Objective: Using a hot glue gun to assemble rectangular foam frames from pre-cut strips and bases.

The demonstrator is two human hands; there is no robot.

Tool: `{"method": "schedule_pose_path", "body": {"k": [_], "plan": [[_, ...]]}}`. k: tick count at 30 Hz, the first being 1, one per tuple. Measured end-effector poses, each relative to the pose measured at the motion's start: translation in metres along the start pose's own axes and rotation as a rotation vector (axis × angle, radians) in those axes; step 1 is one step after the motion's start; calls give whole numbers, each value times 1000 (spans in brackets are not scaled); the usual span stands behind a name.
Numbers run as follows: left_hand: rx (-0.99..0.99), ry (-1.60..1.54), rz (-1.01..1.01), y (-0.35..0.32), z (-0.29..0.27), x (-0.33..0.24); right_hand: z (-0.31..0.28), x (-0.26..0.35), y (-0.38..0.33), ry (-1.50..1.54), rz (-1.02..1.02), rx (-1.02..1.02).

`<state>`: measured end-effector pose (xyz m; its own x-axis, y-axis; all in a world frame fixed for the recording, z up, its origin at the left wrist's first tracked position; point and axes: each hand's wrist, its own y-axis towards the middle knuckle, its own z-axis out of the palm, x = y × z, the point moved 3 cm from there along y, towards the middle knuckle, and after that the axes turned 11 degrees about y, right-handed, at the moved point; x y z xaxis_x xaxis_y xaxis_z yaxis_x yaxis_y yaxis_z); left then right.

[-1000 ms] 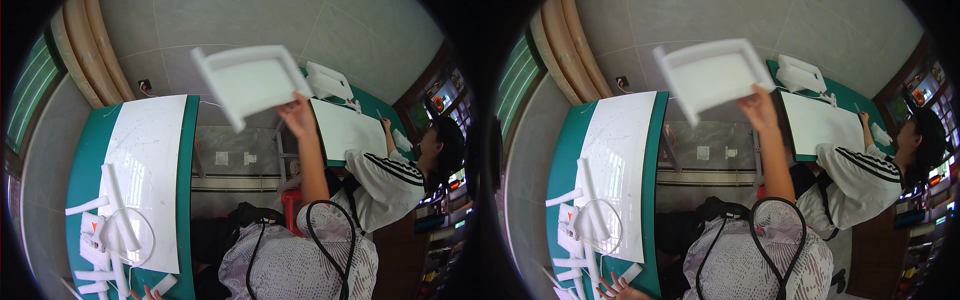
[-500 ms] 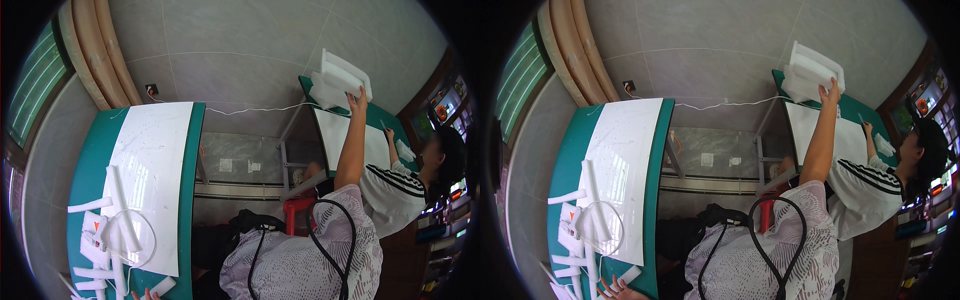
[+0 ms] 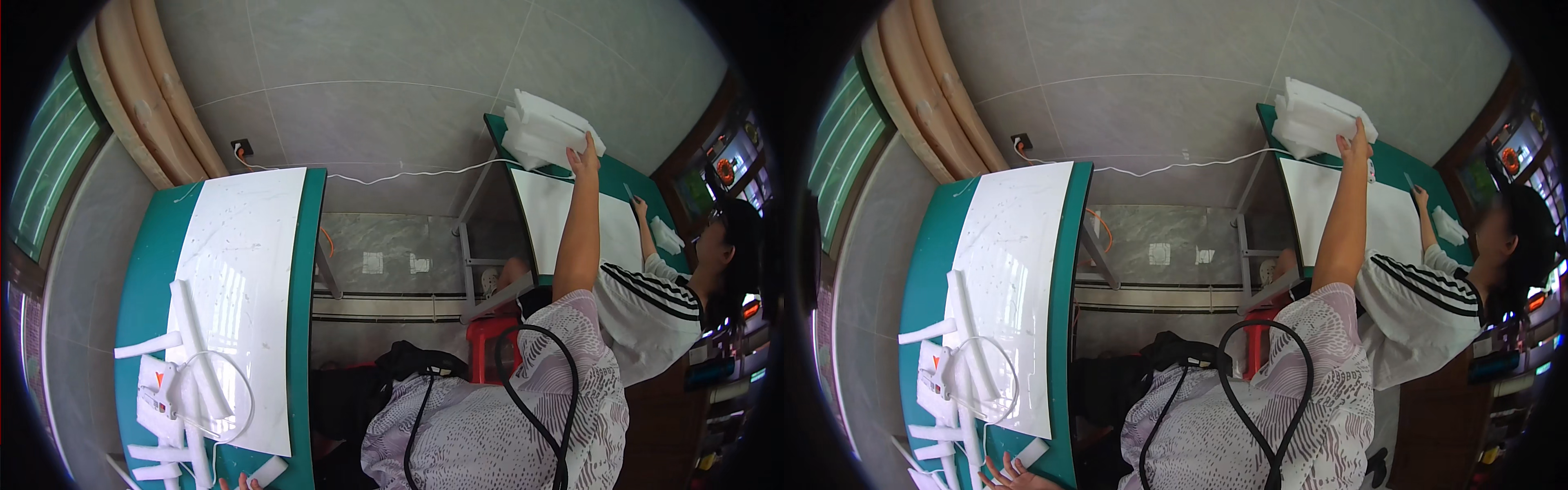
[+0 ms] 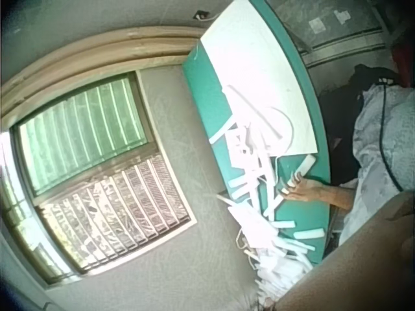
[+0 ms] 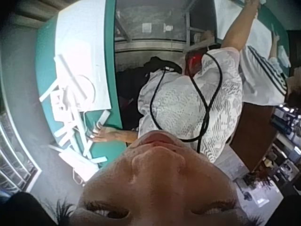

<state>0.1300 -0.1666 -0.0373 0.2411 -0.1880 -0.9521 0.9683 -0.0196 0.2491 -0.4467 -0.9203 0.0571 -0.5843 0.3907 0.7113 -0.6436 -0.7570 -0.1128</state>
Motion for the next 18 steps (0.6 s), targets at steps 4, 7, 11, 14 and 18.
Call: {"method": "schedule_pose_path", "body": {"k": [4, 7, 11, 14, 18], "plan": [[-33, 83, 29, 4, -9, 9, -4, 5, -1, -47, -6, -40], [26, -17, -15, 6, -18, 20, -8, 16, -1, -101, -79, 83], [-35, 8, 28, 7, -21, 18, 1, 9, -38, -200, -73, -13], [-36, -15, -13, 6, 1, -1, -10, 14, -36, -200, -51, -51], [-58, 80, -31, 5, 2, -3, -21, 10, -42, -138, -38, -45]]}}
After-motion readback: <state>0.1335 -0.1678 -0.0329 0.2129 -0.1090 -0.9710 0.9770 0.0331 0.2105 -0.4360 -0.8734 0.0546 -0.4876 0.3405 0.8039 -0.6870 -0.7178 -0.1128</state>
